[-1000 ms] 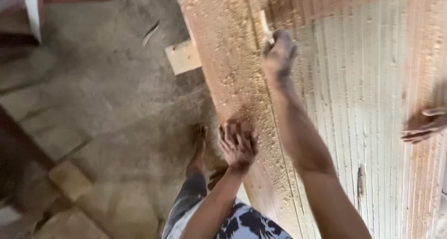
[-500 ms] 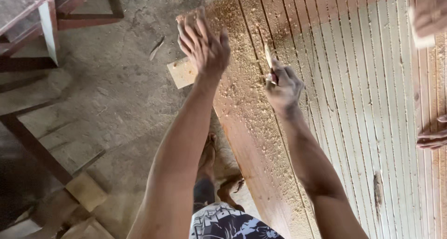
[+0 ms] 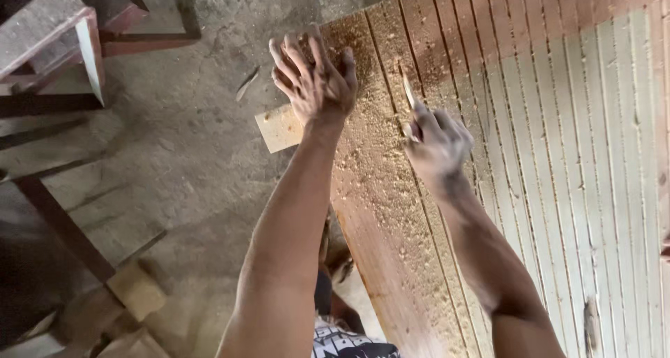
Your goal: The person scrapes a large wooden surface with a small handheld tool, removing material and creating sawdust. The person moves along the surface, repeatedly scraping different sections.
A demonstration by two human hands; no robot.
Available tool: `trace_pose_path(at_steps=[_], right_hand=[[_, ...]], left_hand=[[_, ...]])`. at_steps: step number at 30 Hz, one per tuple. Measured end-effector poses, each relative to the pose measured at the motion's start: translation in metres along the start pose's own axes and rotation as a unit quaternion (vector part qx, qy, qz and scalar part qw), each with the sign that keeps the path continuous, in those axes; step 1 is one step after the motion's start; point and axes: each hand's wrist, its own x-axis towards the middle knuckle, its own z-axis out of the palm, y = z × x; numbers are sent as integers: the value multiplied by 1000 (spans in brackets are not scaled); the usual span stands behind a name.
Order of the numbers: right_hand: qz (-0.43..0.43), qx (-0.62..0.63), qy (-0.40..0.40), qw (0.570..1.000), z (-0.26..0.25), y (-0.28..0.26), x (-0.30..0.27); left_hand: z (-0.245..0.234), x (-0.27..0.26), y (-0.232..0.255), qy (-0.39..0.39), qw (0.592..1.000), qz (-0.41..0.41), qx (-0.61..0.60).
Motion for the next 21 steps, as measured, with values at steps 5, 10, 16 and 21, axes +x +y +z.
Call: trace_pose_path(at_steps=[5, 10, 16, 21], right_hand=[[-22, 3, 1, 1000, -12, -10, 4], [23, 41, 14, 999, 49, 24, 4], [-4, -39, -46, 998, -26, -14, -23], [-30, -7, 5, 1000, 44, -13, 76]], left_hand=[[0, -7, 8, -10, 1000, -1, 5], [7, -24, 3, -46, 999, -8, 6], [-7, -18, -2, -38, 999, 3, 9], [-29, -18, 14, -61, 998, 24, 22]])
